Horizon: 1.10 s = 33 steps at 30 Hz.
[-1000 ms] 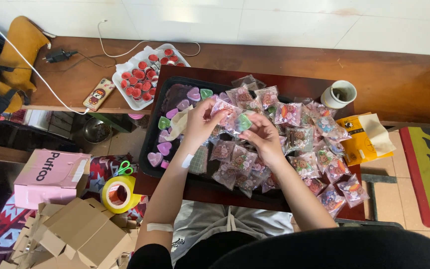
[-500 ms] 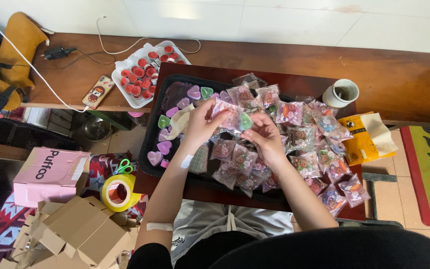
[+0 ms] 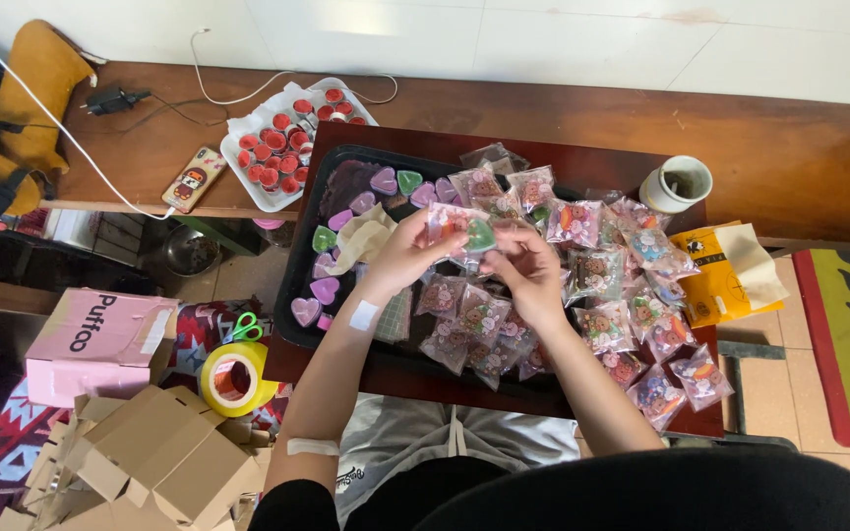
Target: The person places heart-shaped items and small square packets into plastic bags by hand.
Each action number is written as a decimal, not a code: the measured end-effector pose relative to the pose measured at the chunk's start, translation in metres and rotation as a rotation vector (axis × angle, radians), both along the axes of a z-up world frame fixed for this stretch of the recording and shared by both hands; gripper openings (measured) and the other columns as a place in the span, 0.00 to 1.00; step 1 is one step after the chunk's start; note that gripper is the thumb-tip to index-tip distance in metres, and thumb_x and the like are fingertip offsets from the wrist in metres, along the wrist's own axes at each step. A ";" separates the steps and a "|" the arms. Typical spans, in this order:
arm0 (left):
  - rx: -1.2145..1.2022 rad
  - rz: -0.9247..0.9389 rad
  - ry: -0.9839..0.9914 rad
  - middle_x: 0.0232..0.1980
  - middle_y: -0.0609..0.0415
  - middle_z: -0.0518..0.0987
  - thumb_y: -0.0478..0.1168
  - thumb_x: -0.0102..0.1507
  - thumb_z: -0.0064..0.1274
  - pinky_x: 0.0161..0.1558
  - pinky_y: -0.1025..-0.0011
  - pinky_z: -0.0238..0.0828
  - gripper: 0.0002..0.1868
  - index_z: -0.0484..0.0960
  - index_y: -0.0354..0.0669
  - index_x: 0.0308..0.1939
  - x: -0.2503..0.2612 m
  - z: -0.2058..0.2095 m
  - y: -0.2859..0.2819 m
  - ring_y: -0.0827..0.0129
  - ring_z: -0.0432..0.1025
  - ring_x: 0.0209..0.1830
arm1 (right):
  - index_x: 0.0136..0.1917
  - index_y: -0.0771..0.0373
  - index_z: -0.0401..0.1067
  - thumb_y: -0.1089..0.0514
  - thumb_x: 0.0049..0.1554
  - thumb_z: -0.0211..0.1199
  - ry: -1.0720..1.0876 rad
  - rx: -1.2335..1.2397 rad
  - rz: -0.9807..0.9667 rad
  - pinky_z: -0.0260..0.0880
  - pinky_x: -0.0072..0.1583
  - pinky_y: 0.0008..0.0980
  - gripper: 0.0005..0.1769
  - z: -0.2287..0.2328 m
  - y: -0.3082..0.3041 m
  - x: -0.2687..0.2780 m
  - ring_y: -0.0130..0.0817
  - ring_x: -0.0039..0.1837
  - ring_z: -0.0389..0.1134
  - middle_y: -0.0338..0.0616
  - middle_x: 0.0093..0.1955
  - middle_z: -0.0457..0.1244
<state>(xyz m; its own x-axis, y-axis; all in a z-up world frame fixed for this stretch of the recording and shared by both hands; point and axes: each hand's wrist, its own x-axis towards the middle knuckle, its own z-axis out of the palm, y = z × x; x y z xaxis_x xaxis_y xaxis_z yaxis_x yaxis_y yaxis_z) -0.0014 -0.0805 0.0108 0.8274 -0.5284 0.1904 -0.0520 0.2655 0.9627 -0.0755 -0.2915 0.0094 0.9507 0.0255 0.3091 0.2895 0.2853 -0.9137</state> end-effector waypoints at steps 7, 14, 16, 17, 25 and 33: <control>-0.011 -0.014 0.070 0.54 0.57 0.82 0.35 0.65 0.60 0.52 0.75 0.76 0.21 0.77 0.38 0.62 -0.004 0.014 0.001 0.76 0.76 0.51 | 0.70 0.53 0.71 0.73 0.64 0.56 -0.133 -0.412 -0.068 0.76 0.56 0.28 0.25 0.010 0.008 -0.005 0.31 0.60 0.67 0.45 0.71 0.59; -0.052 -0.040 0.112 0.54 0.55 0.80 0.33 0.61 0.64 0.53 0.71 0.77 0.23 0.77 0.38 0.59 -0.003 0.004 0.000 0.72 0.76 0.52 | 0.68 0.60 0.69 0.68 0.57 0.65 -0.282 -0.587 -0.135 0.61 0.67 0.43 0.26 0.006 0.009 -0.003 0.39 0.65 0.67 0.49 0.68 0.63; 0.046 -0.020 0.081 0.52 0.53 0.81 0.32 0.61 0.64 0.50 0.69 0.78 0.22 0.78 0.36 0.58 -0.002 0.004 -0.001 0.71 0.76 0.49 | 0.66 0.60 0.71 0.68 0.58 0.65 -0.215 -0.484 -0.119 0.64 0.63 0.40 0.22 -0.010 0.003 0.000 0.38 0.62 0.69 0.48 0.65 0.65; 0.019 -0.038 0.109 0.52 0.55 0.81 0.34 0.61 0.63 0.50 0.71 0.79 0.21 0.77 0.38 0.58 -0.004 0.009 0.000 0.72 0.76 0.50 | 0.62 0.59 0.72 0.68 0.60 0.65 -0.119 -0.340 -0.102 0.71 0.56 0.33 0.17 -0.014 0.001 0.001 0.33 0.57 0.70 0.46 0.62 0.66; 0.132 -0.066 -0.129 0.51 0.55 0.79 0.37 0.68 0.58 0.50 0.75 0.76 0.15 0.77 0.38 0.58 -0.002 -0.001 -0.003 0.75 0.75 0.49 | 0.56 0.62 0.69 0.67 0.63 0.66 0.009 -0.020 -0.155 0.71 0.48 0.21 0.09 -0.011 -0.003 0.001 0.22 0.51 0.68 0.39 0.53 0.69; -0.046 0.009 -0.101 0.50 0.57 0.83 0.37 0.69 0.59 0.49 0.78 0.74 0.07 0.78 0.39 0.47 -0.007 0.009 -0.006 0.80 0.76 0.47 | 0.58 0.64 0.70 0.65 0.65 0.63 0.067 0.041 -0.140 0.63 0.38 0.20 0.09 -0.017 -0.007 0.001 0.19 0.41 0.65 0.38 0.50 0.67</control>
<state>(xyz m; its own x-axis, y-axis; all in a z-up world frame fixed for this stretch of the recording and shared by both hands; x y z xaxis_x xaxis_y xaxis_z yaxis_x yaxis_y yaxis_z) -0.0080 -0.0868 0.0193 0.8073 -0.5102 0.2965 -0.1502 0.3082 0.9394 -0.0747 -0.2981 -0.0081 0.9625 -0.1204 0.2432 0.2681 0.2834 -0.9207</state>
